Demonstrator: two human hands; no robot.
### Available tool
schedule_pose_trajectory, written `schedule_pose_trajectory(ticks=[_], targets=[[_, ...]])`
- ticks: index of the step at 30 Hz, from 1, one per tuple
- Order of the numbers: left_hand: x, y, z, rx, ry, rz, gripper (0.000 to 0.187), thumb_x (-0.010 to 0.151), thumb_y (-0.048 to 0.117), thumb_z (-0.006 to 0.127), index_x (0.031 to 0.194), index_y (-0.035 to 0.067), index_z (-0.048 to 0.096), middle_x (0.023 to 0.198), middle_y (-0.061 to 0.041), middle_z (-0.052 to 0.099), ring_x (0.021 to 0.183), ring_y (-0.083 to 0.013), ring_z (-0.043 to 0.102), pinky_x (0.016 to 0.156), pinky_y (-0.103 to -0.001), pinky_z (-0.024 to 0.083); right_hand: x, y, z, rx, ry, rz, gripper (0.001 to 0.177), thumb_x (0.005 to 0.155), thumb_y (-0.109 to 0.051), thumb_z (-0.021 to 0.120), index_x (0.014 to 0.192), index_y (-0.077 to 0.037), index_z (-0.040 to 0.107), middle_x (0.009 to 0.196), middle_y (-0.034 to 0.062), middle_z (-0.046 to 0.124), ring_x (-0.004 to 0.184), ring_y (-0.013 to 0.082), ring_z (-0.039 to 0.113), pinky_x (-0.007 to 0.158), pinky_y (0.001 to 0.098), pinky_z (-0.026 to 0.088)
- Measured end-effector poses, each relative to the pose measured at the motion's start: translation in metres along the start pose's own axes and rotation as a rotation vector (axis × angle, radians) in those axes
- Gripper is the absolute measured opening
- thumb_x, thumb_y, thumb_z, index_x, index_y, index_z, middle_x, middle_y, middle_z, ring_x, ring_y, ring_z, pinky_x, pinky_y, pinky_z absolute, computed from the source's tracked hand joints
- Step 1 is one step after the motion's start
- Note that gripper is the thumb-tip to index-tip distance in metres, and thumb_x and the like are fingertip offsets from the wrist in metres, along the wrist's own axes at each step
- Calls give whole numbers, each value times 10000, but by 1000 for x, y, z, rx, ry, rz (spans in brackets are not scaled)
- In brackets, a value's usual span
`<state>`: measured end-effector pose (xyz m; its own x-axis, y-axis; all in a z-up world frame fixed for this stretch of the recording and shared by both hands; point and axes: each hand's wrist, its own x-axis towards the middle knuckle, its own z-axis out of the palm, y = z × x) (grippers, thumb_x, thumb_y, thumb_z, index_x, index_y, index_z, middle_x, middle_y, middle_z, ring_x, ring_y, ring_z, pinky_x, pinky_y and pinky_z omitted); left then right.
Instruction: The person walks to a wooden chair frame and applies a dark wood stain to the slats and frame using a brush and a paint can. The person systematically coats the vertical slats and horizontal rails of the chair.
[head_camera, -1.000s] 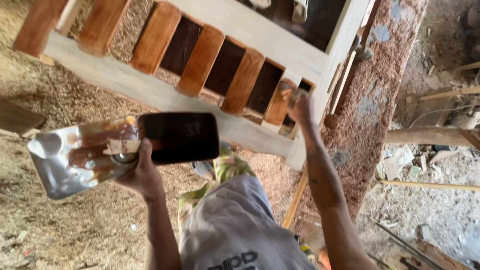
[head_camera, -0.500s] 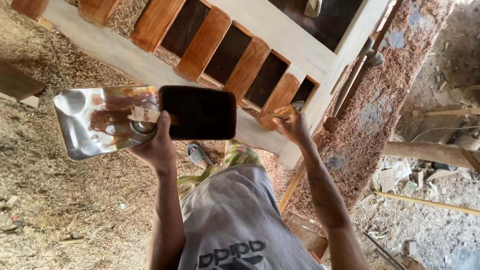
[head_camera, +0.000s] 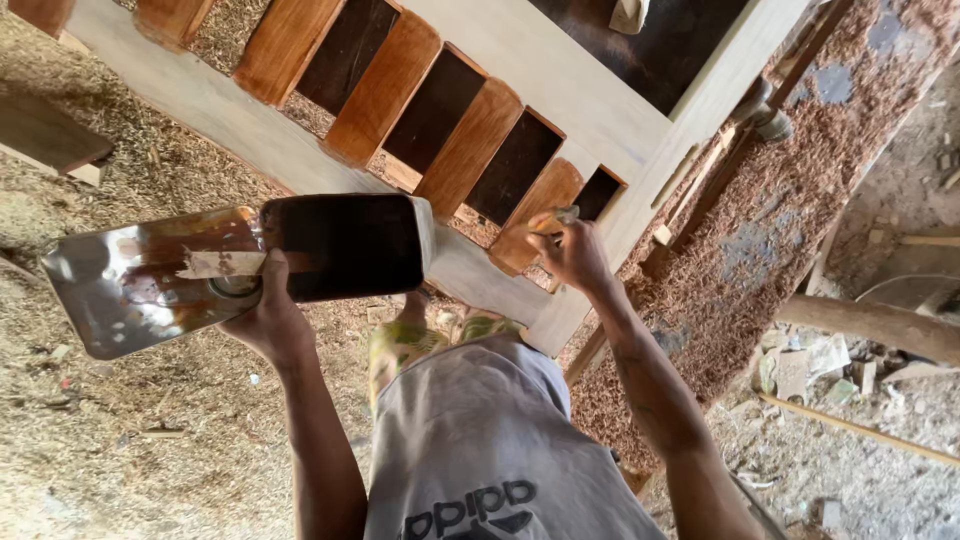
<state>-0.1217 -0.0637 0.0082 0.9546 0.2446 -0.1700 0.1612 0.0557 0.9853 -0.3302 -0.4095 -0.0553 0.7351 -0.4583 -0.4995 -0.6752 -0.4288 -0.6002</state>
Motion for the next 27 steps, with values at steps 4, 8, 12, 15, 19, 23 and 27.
schedule_pose_trajectory(ticks=[4, 8, 12, 15, 19, 23, 27], targets=[[-2, -3, -3, 29, -24, 35, 770, 880, 47, 858, 1457, -36, 356, 1399, -174, 569, 1279, -313, 655, 1130, -368, 659, -2, 19, 12, 99, 111, -351, 136, 957, -116, 730, 1083, -83, 770, 1039, 124, 804, 790, 187, 763, 667, 345, 620], [-3, -5, -4, 13, -5, 39, 798, 864, 42, 835, 1471, -20, 320, 1419, -176, 549, 1298, -319, 642, 1134, -369, 646, 47, 43, -13, 13, 254, -273, 106, 968, -176, 736, 1046, -108, 758, 1040, 127, 781, 684, 171, 717, 509, 287, 588], [-4, -7, -7, 43, 17, 15, 783, 892, 51, 856, 1464, -45, 330, 1442, -190, 555, 1330, -331, 653, 1114, -378, 626, 89, 66, -59, -100, 393, -298, 86, 1032, -167, 719, 1113, -147, 734, 1006, 79, 794, 713, 109, 710, 563, 255, 592], [-2, -13, -8, 48, 25, 23, 796, 896, 45, 862, 1462, -36, 308, 1451, -186, 537, 1343, -324, 635, 1117, -382, 622, 88, 67, -61, -174, 477, -348, 84, 1028, -125, 727, 1112, -117, 732, 1005, 110, 781, 731, 169, 685, 508, 276, 570], [-1, -15, -10, 17, -3, 48, 786, 899, 48, 852, 1438, -19, 284, 1449, -191, 528, 1344, -343, 628, 1147, -391, 627, 39, 50, -15, -140, 562, -503, 201, 1042, 13, 631, 992, -171, 694, 1057, 50, 779, 976, 165, 738, 701, 245, 654], [-1, -16, -10, 49, 36, 19, 820, 895, 73, 879, 1422, -8, 256, 1444, -183, 521, 1363, -337, 613, 1152, -380, 590, 20, 49, -11, -107, 339, -426, 241, 938, 45, 646, 1056, -129, 763, 1005, 43, 787, 921, 180, 751, 692, 288, 654], [-2, -16, -10, 50, 29, 32, 864, 886, 96, 897, 1466, -10, 264, 1447, -173, 527, 1381, -334, 598, 1236, -384, 593, 55, 49, -30, -184, 738, -605, 180, 991, -2, 683, 1066, -155, 742, 1149, 39, 789, 1062, 197, 754, 803, 291, 674]])
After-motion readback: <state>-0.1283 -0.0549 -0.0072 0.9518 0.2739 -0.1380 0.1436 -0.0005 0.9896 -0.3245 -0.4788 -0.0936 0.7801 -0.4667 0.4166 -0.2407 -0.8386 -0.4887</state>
